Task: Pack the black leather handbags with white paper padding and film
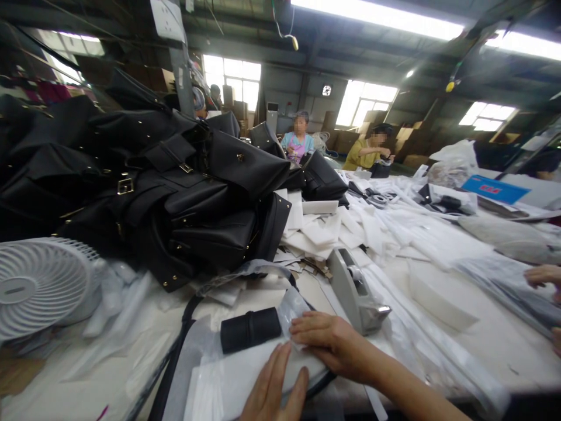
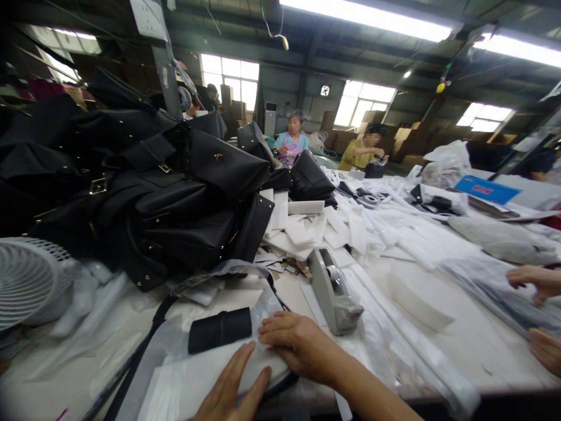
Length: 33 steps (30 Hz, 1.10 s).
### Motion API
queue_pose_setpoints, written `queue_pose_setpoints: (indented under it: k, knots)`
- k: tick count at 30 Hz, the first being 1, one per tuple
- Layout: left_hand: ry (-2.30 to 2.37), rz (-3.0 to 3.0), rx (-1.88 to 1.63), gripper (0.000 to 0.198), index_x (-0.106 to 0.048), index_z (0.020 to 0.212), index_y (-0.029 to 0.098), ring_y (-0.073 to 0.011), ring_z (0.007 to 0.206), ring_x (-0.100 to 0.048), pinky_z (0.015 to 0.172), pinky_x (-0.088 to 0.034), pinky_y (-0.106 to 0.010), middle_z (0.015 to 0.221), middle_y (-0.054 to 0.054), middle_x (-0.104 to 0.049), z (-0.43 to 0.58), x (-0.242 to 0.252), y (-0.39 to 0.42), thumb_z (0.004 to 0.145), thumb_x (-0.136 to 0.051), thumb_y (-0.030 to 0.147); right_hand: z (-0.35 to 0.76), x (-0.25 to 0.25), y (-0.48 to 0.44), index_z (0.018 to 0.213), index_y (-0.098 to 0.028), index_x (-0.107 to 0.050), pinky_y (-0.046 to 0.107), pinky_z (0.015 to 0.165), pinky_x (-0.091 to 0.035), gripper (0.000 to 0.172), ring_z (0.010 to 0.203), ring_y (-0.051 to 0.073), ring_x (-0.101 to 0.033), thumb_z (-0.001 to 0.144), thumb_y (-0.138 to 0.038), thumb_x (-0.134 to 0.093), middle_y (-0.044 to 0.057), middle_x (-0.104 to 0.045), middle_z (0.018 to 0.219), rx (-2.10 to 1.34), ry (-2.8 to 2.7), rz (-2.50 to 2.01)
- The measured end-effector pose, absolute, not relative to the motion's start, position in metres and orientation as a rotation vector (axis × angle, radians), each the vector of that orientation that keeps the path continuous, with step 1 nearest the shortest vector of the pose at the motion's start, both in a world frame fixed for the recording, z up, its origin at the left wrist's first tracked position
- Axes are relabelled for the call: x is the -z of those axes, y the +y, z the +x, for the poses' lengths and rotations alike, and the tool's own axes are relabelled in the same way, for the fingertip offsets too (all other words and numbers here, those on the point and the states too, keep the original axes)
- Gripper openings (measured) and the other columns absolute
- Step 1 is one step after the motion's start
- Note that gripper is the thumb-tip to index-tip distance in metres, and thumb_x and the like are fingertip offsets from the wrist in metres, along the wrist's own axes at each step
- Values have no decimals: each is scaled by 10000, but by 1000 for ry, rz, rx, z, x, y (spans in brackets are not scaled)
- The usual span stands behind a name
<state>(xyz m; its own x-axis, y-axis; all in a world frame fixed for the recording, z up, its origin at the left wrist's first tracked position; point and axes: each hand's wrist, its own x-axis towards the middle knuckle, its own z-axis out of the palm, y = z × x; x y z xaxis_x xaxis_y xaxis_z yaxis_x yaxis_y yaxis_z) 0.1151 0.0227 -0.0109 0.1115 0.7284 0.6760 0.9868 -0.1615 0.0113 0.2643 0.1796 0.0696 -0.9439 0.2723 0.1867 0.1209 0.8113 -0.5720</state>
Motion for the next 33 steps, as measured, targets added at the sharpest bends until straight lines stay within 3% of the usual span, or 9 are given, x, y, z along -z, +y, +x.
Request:
queue_pose_setpoints:
  k: [3, 7, 12, 18, 24, 28, 33]
  knots:
    - [-1541, -1991, 751, 252, -678, 1111, 263, -293, 1227, -592, 891, -572, -346, 1266, -114, -670, 110, 13, 28, 916, -543, 181, 266, -76, 171, 1225, -230, -660, 339, 1138, -390, 321, 1197, 160, -616, 950, -141, -519, 51, -703, 1220, -856, -2757, -325]
    - [-1378, -2064, 570, 382, -618, 1258, 244, -217, 1124, -662, 835, -579, -272, 1251, -60, -690, 99, 19, 31, 941, -417, 172, 274, -84, 161, 1165, -209, -683, 368, 1147, -385, 267, 1194, 183, -620, 942, -162, -543, 59, -719, 1180, -864, -2744, -298]
    - [-1432, -2146, 483, 489, -570, 1325, 235, -193, 1217, -602, 919, -549, -285, 1354, -40, -623, 95, 17, 24, 906, -357, 99, 321, -57, 146, 1133, -225, -674, 321, 1038, -513, 229, 1089, 172, -675, 933, -160, -583, 51, -741, 1106, -640, -2446, -491]
    - [-1535, -2184, 464, 523, -507, 1384, 186, -227, 1277, -553, 966, -541, -352, 1444, -68, -532, 102, 8, 16, 885, -399, 73, 368, -5, 111, 1468, -200, -413, 561, 1118, -392, 633, 1415, 286, -370, 873, 15, -393, 128, -469, 1486, -17, -2640, -582]
    - [-1604, -2180, 502, 471, -498, 1385, 173, -236, 1248, -579, 958, -552, -392, 1430, -74, -543, 108, -1, 15, 927, -399, 126, 370, 7, 90, 1483, -223, -392, 606, 1132, -336, 669, 1462, 322, -247, 847, -18, -431, 119, -318, 1575, 70, -2705, -608]
    - [-1625, -2181, 502, 456, -492, 1385, 177, -233, 1244, -582, 959, -553, -405, 1423, -71, -551, 110, -5, 15, 938, -406, 140, 372, 20, 89, 1433, -204, -461, 576, 1130, -364, 592, 1462, 306, -253, 866, -33, -458, 101, -414, 1529, 98, -2675, -553]
    - [-1676, -2212, 537, 477, -461, 1405, 190, -234, 1275, -554, 1000, -527, -417, 1441, -64, -536, 110, -5, 14, 929, -457, 153, 364, 32, 96, 1242, -159, -595, 475, 1096, -447, 348, 1403, 230, -394, 935, -70, -457, 110, -637, 1316, 98, -2466, -403]
